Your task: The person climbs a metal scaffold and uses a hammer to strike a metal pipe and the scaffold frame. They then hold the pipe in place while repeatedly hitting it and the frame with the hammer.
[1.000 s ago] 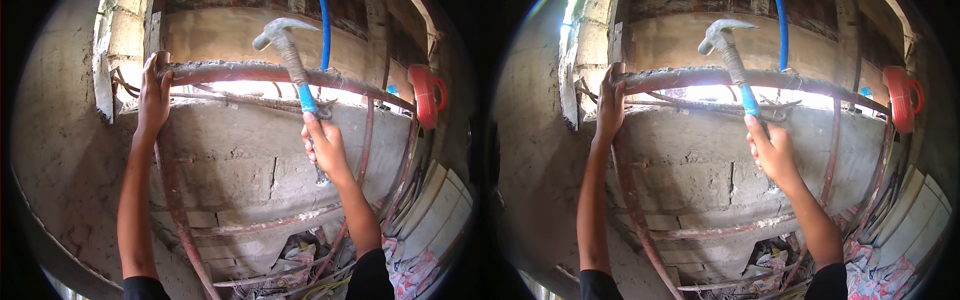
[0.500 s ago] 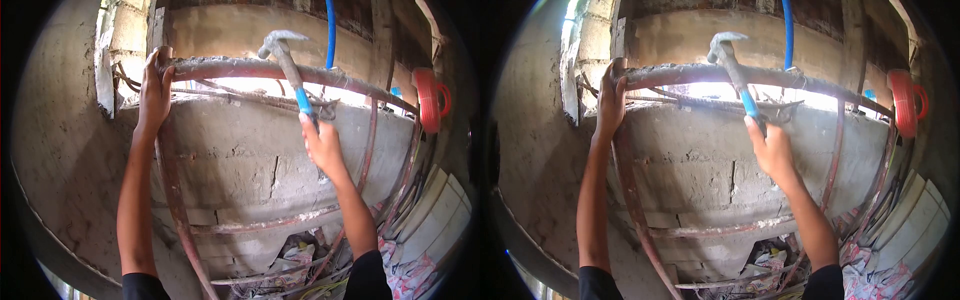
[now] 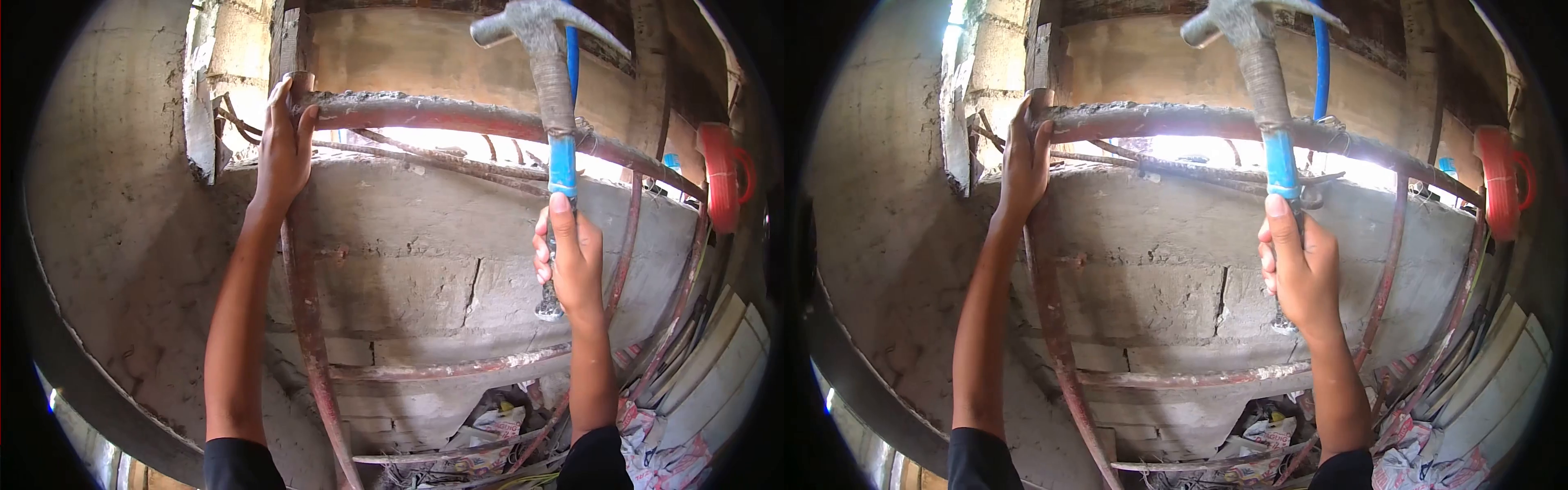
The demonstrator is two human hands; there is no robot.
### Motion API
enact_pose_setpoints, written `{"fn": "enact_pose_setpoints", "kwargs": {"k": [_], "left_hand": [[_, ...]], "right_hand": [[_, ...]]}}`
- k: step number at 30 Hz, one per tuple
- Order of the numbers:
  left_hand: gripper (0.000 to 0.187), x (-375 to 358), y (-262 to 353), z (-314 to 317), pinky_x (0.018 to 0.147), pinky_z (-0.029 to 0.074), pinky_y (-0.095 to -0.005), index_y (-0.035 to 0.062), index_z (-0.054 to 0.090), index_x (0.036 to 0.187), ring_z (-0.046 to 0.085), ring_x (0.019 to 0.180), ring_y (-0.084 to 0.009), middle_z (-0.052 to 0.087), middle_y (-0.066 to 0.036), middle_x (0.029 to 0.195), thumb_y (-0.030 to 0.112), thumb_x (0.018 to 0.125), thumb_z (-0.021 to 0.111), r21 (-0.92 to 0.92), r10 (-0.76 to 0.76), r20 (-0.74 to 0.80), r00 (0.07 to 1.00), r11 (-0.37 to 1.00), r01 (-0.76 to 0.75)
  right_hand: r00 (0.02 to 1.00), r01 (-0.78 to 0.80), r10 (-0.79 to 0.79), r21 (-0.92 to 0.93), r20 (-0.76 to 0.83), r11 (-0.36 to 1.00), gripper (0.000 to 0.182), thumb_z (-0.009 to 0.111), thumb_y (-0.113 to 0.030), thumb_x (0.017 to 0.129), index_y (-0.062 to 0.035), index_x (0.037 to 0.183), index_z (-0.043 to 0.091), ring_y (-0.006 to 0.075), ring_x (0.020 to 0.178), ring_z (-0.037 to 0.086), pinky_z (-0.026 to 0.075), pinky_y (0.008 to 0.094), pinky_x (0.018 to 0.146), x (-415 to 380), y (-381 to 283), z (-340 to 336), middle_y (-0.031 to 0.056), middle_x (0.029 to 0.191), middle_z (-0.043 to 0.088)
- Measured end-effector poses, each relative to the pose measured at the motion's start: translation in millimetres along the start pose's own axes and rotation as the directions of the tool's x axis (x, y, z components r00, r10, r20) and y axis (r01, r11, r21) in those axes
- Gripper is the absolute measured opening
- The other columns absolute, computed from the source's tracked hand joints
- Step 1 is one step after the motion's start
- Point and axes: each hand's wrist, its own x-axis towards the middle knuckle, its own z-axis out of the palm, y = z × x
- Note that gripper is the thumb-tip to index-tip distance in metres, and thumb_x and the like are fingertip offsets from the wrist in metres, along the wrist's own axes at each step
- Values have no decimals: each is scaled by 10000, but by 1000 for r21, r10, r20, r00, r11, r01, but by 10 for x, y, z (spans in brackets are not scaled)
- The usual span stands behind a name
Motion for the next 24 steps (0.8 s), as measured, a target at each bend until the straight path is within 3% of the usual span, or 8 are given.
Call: {"fn": "enact_pose_setpoints", "kwargs": {"k": [6,8,9,12,13,17,22,24], "left_hand": [[489,5,-21,6,986,381,-442,-77,347,1318,458,1188,-421,447,-297,1273,224,956,482,43,19,-14,1000,999,-19],[496,3,-31,10,992,378,-435,-62,349,1325,456,1191,-416,448,-290,1277,233,952,489,35,-4,-16,1000,999,5],[503,6,-40,11,991,380,-430,-44,353,1332,453,1194,-408,448,-280,1278,245,947,500,28,-15,-15,1000,999,15],[505,-2,-62,14,994,378,-426,-35,359,1331,443,1204,-399,439,-270,1288,250,942,511,13,-3,-28,1000,1000,3],[508,-1,-68,13,999,376,-422,-32,356,1332,433,1215,-393,428,-264,1301,249,940,517,25,-7,-25,1000,1000,8],[489,-7,-42,-4,1021,340,-421,-63,349,1331,435,1218,-401,447,-296,1277,236,962,467,15,-8,-23,1000,1000,9],[498,-14,-53,-6,1012,349,-419,-64,346,1334,445,1209,-401,453,-295,1271,244,962,469,21,19,-33,999,1000,-19],[512,-12,-63,7,986,383,-429,-49,359,1323,443,1202,-401,443,-273,1280,259,944,511,27,6,-47,999,1000,-5]], "right_hand": [[997,22,-20,-39,68,999,448,512,-417,940,-41,697,522,62,426,441,339,232,398,71,150,386,-14,512,454],[986,143,-111,-288,123,947,470,533,-417,927,-19,677,543,93,454,483,379,279,444,164,343,493,19,507,481],[993,60,-20,-356,114,932,486,550,-425,913,-1,674,553,118,476,506,402,312,486,200,395,542,40,502,490],[996,38,-17,-230,92,972,501,542,-455,910,-11,678,551,100,455,491,395,287,455,196,408,650,26,501,487],[993,-51,65,-142,96,989,472,539,-438,918,-20,699,549,72,432,467,369,248,411,158,341,666,4,502,478],[1000,-2,2,17,21,1000,405,547,-372,932,-31,713,522,46,415,436,336,210,379,47,344,626,-19,526,465],[997,77,-75,46,-26,996,417,525,-365,942,-45,677,497,54,420,443,340,224,380,4,282,599,-16,522,465],[996,92,-92,-73,-4,993,432,521,-363,942,-40,657,500,66,426,465,353,244,384,37,363,647,-5,512,473]]}}
